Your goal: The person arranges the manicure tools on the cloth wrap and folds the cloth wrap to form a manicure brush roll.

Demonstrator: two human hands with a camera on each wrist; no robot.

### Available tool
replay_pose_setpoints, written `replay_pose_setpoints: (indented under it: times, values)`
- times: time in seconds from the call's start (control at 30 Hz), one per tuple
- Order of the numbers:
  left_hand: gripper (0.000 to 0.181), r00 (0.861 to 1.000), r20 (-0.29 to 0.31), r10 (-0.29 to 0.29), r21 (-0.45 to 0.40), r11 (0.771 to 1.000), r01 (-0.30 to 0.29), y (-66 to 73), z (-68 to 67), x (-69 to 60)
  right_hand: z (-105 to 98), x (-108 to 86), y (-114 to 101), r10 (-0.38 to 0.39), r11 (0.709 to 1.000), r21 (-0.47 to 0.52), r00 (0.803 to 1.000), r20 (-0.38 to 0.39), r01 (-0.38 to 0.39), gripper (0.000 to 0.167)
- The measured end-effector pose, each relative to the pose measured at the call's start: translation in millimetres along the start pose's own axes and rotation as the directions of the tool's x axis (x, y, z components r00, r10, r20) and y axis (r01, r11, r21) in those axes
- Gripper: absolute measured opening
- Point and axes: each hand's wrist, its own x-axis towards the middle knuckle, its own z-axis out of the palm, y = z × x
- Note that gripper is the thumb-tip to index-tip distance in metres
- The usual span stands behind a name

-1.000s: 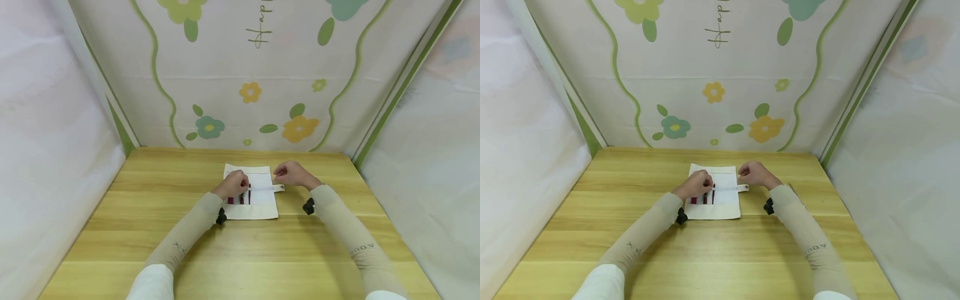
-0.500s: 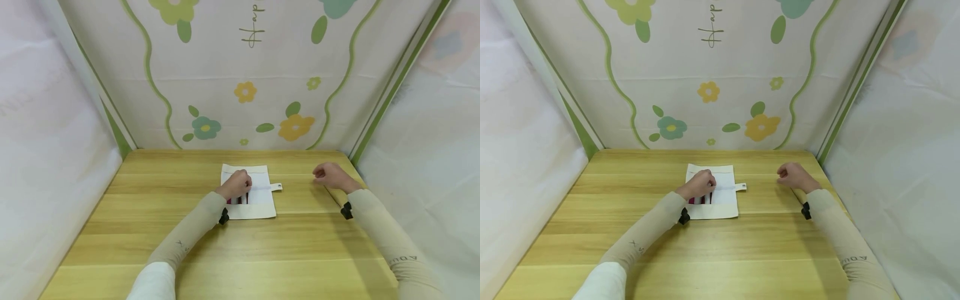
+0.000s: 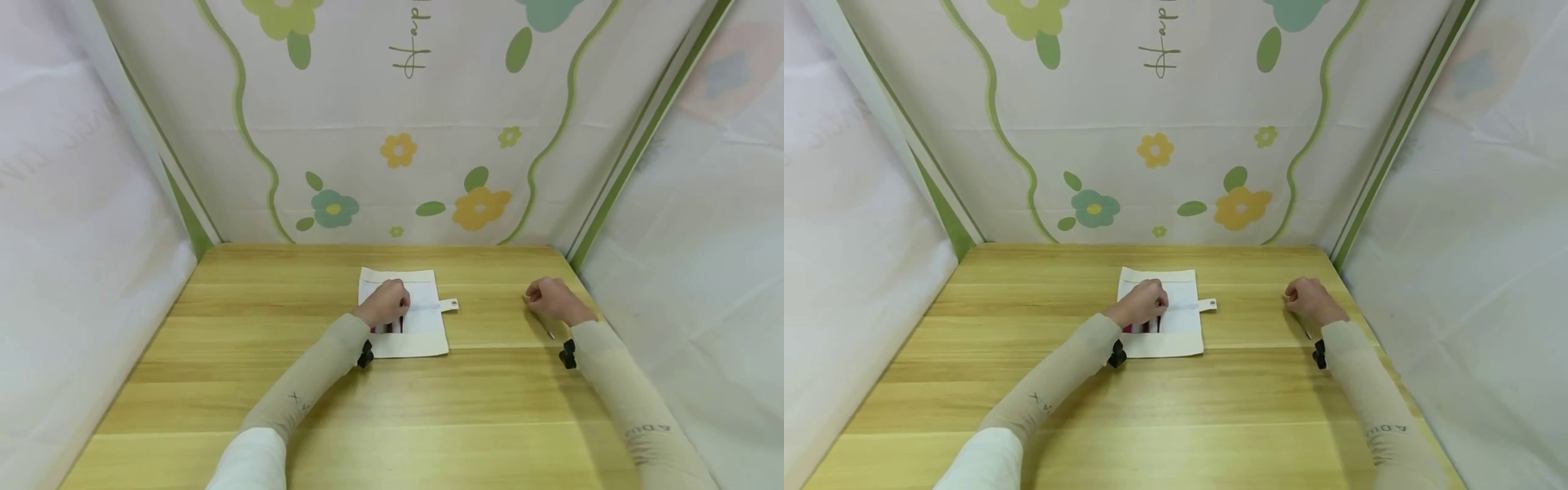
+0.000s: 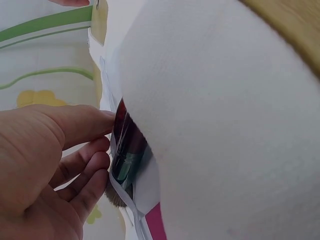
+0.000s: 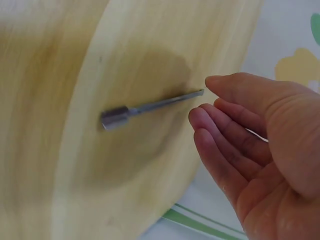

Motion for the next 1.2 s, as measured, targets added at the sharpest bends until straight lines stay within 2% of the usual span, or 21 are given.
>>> replay_pose_setpoints:
  times: [0.13,0.4,0.67,0.8,0.9,1.2]
  values:
    - [0.024,1.0,-0.004,-0.012,0.003,1.0,0.012,1.1,-0.3,0.6,6.5,0.4,5.9,0.038,0.999,0.025,0.999,-0.014,-0.038,0.035]
    - [0.02,1.0,-0.016,-0.001,0.025,1.0,0.001,1.2,0.8,2.5,11.7,0.1,13.1,0.076,0.996,0.053,0.996,-0.041,-0.074,0.025]
    - [0.02,1.0,-0.014,-0.005,0.021,1.0,0.006,-2.0,2.5,2.8,3.6,9.9,15.5,0.131,0.99,0.058,0.991,0.016,-0.132,0.02]
    - [0.019,1.0,-0.011,-0.009,0.014,1.0,0.01,-2.1,3.6,3.0,-0.5,18.0,18.1,0.2,0.978,0.051,0.978,0.06,-0.203,0.014]
    - [0.02,1.0,-0.007,-0.016,0.013,1.0,0.016,-1.5,4.0,2.8,-1.4,23.5,18.7,0.238,0.968,0.055,0.967,0.09,-0.244,0.017]
    - [0.018,1.0,-0.01,-0.017,0.032,0.999,0.017,-0.9,4.2,2.3,-0.9,23.6,12.3,0.265,0.959,0.08,0.96,0.088,-0.272,0.021]
